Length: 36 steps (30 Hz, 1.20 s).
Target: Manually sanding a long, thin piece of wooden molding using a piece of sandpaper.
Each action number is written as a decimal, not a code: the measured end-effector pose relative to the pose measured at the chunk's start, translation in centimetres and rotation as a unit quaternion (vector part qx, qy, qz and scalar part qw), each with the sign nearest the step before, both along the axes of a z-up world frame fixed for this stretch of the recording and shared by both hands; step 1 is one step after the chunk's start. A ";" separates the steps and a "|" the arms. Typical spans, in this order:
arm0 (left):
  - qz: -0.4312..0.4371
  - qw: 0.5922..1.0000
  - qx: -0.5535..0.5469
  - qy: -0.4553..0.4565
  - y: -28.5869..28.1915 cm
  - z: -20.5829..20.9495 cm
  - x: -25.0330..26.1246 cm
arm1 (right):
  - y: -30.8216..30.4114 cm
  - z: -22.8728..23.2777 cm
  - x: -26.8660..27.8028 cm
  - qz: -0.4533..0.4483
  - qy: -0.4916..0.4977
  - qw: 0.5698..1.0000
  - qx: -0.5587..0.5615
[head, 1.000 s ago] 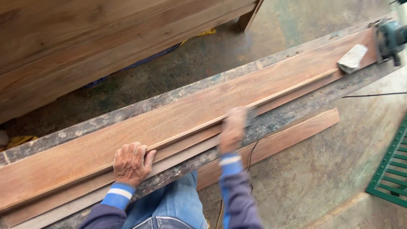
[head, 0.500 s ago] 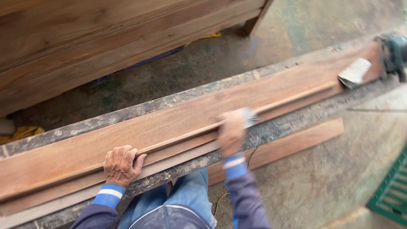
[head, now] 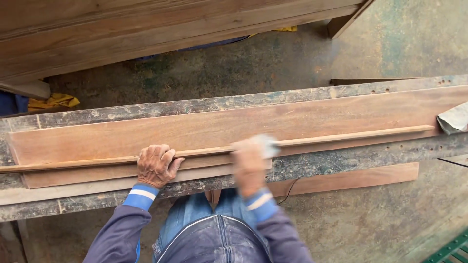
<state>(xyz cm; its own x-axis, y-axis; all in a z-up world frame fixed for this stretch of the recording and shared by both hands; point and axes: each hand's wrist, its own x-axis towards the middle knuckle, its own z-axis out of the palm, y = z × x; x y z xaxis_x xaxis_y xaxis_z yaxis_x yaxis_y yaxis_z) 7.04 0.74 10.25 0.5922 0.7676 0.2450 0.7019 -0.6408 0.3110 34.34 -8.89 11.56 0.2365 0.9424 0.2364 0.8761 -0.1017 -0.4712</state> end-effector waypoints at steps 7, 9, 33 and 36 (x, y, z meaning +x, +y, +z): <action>0.000 1.000 0.004 -0.024 0.0 -0.5 0.0 | 0.0 1.5 5.1 0.034 -0.046 0.998 -0.008; -0.002 1.000 -0.004 -0.025 0.0 -0.6 -0.2 | -1.4 0.6 9.6 -0.040 -0.083 0.996 -0.015; -0.025 0.999 0.015 -0.024 -0.1 -0.8 -0.8 | 2.2 2.2 -5.2 0.004 -0.034 0.999 0.025; -0.010 0.999 0.016 -0.026 -0.1 -1.1 -0.7 | 0.1 1.1 5.4 0.002 -0.075 0.997 -0.029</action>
<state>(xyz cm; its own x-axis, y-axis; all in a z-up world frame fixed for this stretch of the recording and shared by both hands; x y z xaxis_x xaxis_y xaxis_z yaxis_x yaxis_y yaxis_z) 6.30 0.64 9.15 0.5932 0.7473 0.2994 0.6727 -0.6644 0.3255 39.77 -8.76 12.69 0.1980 0.9565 0.2141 0.9368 -0.1203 -0.3287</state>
